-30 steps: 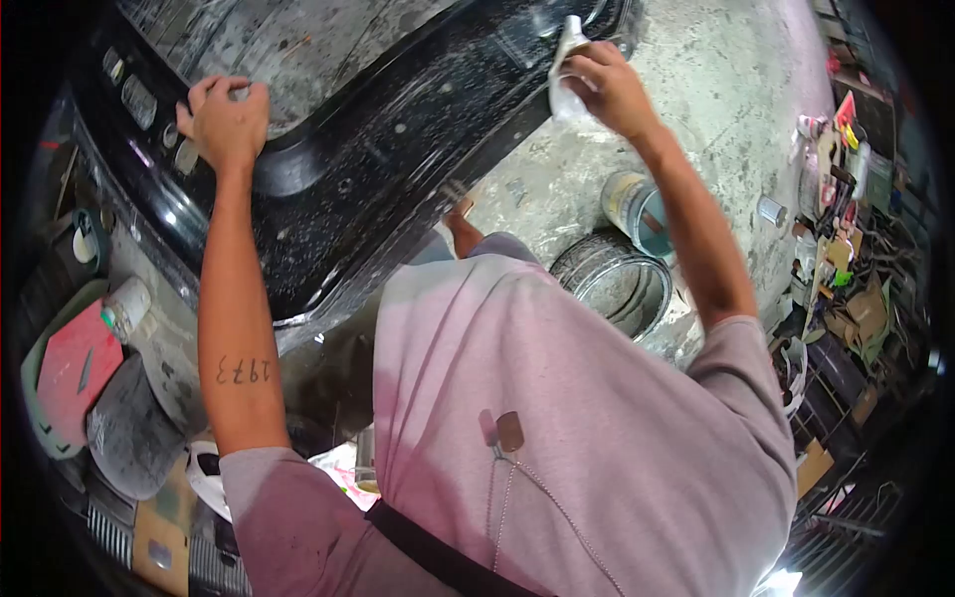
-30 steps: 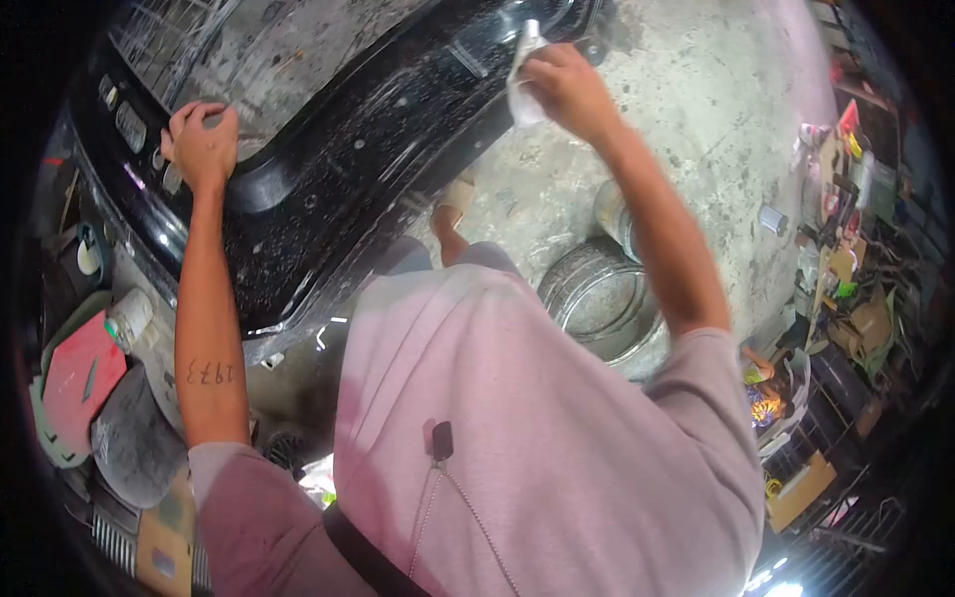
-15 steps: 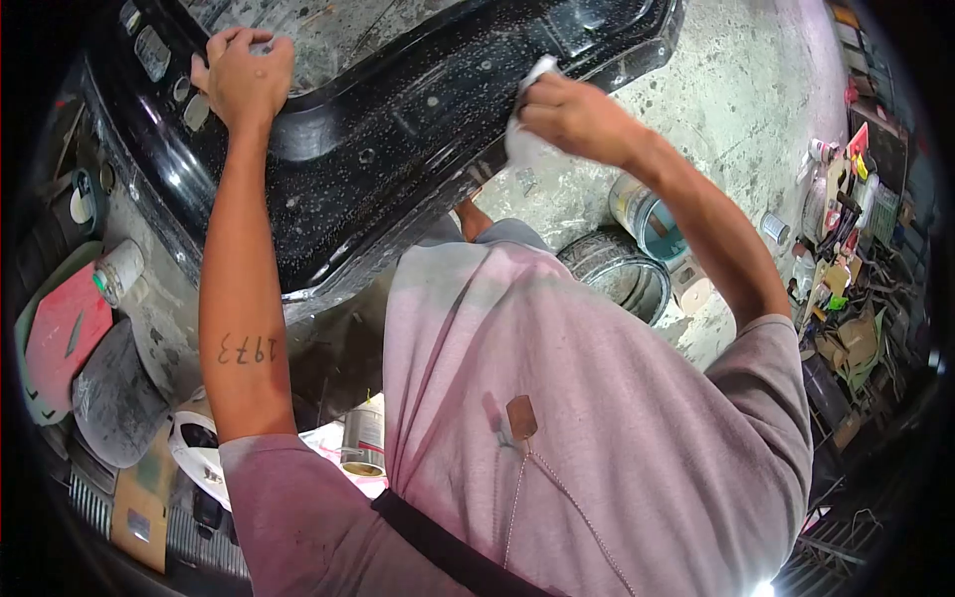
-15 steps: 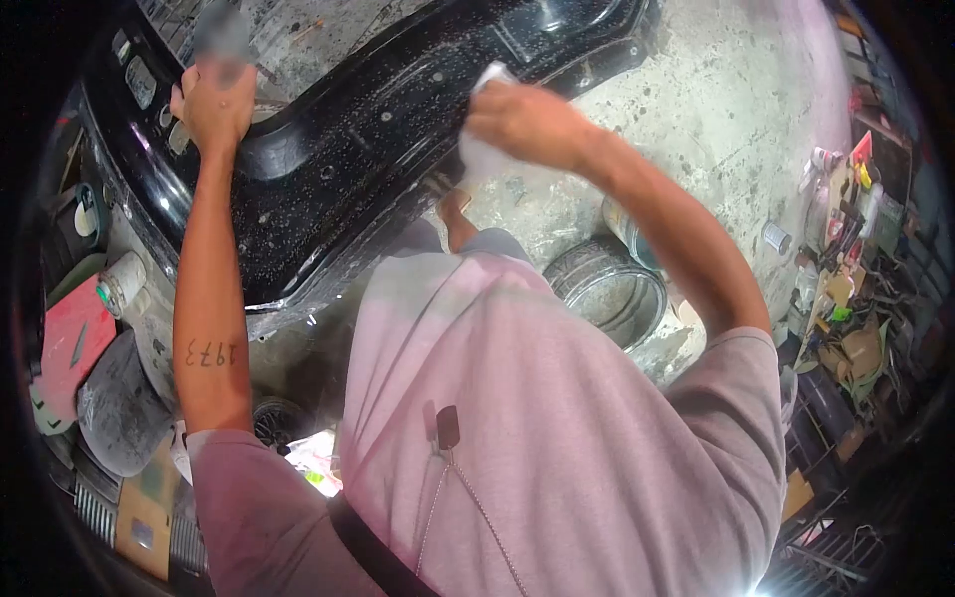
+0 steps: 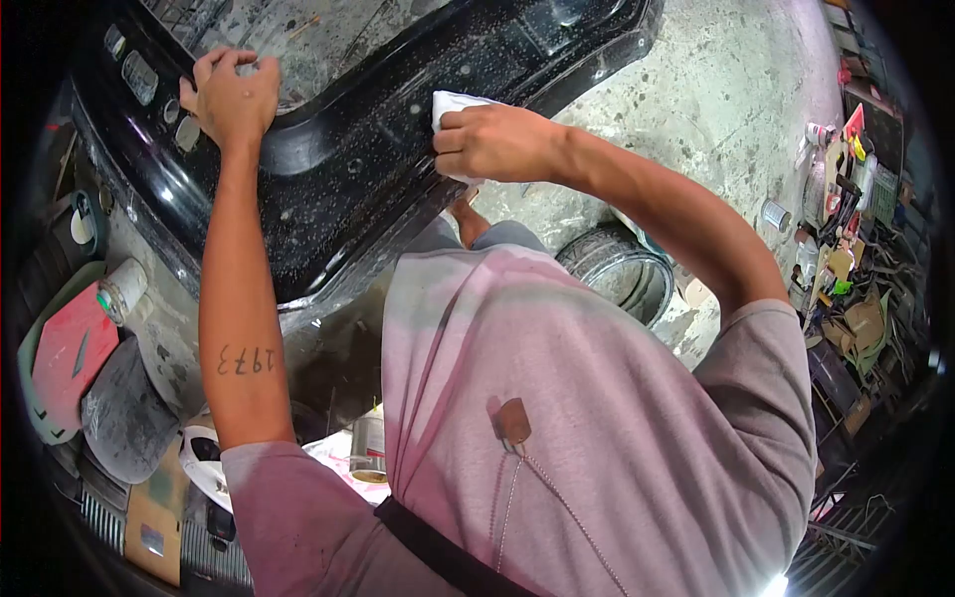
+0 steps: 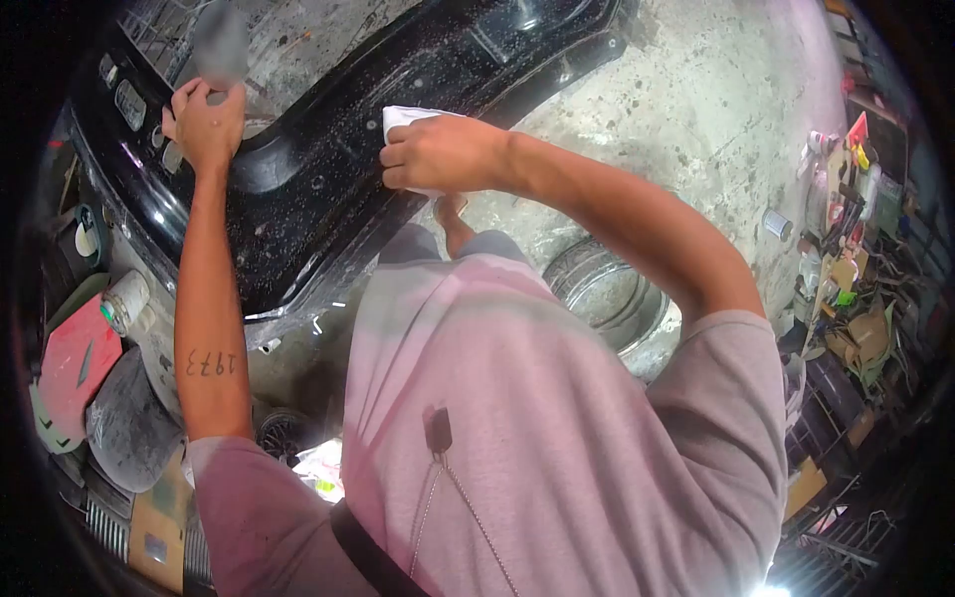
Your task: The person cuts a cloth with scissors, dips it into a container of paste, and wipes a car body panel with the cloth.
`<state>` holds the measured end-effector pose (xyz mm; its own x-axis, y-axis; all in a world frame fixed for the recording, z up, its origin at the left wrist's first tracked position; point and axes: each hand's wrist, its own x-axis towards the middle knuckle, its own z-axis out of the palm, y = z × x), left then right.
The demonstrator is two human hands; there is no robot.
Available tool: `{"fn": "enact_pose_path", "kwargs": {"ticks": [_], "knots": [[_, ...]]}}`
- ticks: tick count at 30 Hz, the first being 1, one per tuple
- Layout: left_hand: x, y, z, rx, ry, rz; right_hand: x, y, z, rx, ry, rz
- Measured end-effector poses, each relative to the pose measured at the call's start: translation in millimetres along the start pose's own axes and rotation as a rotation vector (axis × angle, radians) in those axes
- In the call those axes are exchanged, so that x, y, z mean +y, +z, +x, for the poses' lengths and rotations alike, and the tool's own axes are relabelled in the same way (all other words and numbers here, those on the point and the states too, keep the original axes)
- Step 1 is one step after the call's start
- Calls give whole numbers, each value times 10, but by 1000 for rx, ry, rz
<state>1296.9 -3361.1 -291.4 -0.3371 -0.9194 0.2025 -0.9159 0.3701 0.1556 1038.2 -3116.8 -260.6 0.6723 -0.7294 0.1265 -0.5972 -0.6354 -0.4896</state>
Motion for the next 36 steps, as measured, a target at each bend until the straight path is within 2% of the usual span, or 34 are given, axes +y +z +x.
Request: {"fn": "enact_pose_path", "kwargs": {"ticks": [3, 5, 7, 8, 10, 12, 13, 14, 15, 17, 19, 21, 23, 25, 27, 28, 29, 31, 32, 33, 35, 36], "knots": [[-82, 53, 8, 41, 57, -60, 268, -85, -389, 115, 135, -36], [-30, -1, -13, 37, 55, -40, 433, -245, -805, 208, 463, -11], [-14, -10, -15, 53, 44, -36, 659, -263, -1219, 396, 704, -3], [-14, -15, -11, 60, 47, -36, 613, -232, -1204, 401, 702, -8], [-28, 14, 12, 39, 39, -46, 407, -107, -1048, 596, 836, -31], [-34, 3, 38, 27, 50, -29, 94, 293, -710, 441, 697, -65], [-7, -15, 19, 11, 44, -7, -151, 516, -451, 494, 657, 23], [56, -94, 4, 12, 75, 28, -409, 549, -178, 422, 554, -28], [62, -84, -13, 4, 82, 23, -586, 608, 66, 457, 519, 36], [33, -77, 26, 22, 89, 25, -619, 631, 265, 386, 455, 66], [64, -43, 61, 19, 66, -5, -430, 541, 61, 409, 434, 49], [12, -43, 52, 16, 63, 3, -147, 316, -307, 466, 555, -46], [19, -61, 7, 9, 78, 33, 368, 225, -774, 497, 801, 132], [41, -58, -1, 44, 45, -15, 402, -98, -866, 476, 788, -89], [36, -50, 14, 52, 50, -8, 376, -83, -711, 399, 717, -87], [34, -57, 21, 35, 57, -8, 250, 29, -529, 391, 815, 19], [37, -63, 18, 18, 61, -10, 82, 58, -314, 237, 713, -30], [69, -87, 5, 25, 78, -23, -226, 228, 99, 264, 508, 174], [86, -89, -7, 36, 46, -16, -396, 257, 289, 203, 545, 270], [80, -68, -3, 50, 13, -8, -485, 230, 385, 114, 510, 236], [54, -27, 67, 31, 32, -2, -324, 228, 203, 237, 454, 237], [62, -21, 66, 46, 35, -16, -138, 205, 29, 203, 589, 198]]}}
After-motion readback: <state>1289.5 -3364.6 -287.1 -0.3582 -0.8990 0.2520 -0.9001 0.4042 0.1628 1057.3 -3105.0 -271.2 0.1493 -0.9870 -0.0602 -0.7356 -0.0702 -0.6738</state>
